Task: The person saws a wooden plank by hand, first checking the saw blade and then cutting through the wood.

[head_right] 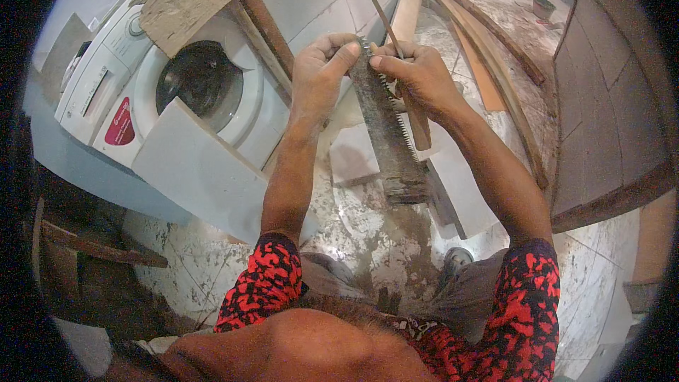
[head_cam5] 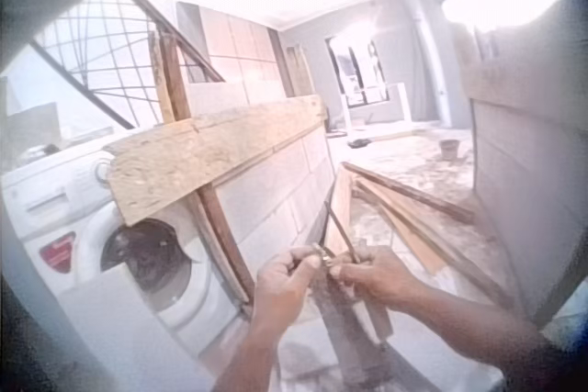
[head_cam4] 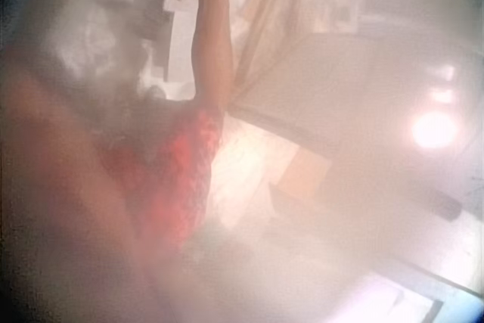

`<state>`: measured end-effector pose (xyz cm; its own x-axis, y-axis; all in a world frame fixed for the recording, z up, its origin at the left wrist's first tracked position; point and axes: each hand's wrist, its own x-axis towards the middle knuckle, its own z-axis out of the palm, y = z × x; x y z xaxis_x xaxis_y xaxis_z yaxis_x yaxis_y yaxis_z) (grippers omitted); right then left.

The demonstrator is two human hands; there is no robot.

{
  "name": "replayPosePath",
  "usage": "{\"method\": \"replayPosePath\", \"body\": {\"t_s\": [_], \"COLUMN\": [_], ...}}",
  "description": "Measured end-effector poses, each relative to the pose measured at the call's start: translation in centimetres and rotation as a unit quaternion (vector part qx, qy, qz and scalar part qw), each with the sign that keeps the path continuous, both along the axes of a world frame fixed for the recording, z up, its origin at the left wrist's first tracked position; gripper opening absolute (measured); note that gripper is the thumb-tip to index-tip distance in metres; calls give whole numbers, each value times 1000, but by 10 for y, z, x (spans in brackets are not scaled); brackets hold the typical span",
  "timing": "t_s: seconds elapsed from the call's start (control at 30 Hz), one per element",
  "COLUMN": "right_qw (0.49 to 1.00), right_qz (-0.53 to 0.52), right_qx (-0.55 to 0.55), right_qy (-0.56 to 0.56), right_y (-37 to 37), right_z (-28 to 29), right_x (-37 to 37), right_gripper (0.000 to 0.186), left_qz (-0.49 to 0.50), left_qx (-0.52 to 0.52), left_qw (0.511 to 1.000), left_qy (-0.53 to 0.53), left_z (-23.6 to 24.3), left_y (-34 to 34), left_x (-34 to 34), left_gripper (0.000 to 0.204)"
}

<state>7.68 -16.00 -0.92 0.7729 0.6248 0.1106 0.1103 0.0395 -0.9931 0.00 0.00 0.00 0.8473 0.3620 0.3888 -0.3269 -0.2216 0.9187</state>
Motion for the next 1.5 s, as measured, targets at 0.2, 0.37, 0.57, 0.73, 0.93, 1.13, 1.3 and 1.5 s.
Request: {"method": "replayPosePath", "body": {"t_s": [0.2, 0.37, 0.57, 0.73, 0.93, 1.13, 1.3, 1.5], "right_qw": [1000, 998, 996, 997, 997, 998, 998, 997], "right_qz": [0, 5, 19, 31, 25, 27, 16, -8], "right_qx": [23, 39, 39, 36, 32, 39, 38, 65], "right_qy": [-15, 47, 73, 57, 63, 52, 51, 32], "right_y": [3, 2, -3, -3, -3, 0, 2, 4], "right_z": [-3, 1, -7, -5, -5, -6, -9, -9], "right_x": [1, -3, 4, 1, 0, -1, 1, -3], "right_gripper": [39, 36, 33, 31, 33, 38, 38, 32], "left_qz": [-12, 9, -5, 1, -2, -3, -8, -24], "left_qx": [20, 31, -14, -5, -19, -19, -17, -26], "left_qw": [1000, 999, 1000, 1000, 1000, 1000, 1000, 999], "left_qy": [0, 2, -28, -6, -10, -8, -13, -10], "left_z": [0, 6, 1, 4, 2, 5, 1, 2], "left_y": [2, -2, 0, 1, 4, 3, 3, 3], "left_x": [0, -6, -1, -3, 0, -2, 1, 2], "left_gripper": [31, 29, 25, 28, 29, 29, 28, 27]}}
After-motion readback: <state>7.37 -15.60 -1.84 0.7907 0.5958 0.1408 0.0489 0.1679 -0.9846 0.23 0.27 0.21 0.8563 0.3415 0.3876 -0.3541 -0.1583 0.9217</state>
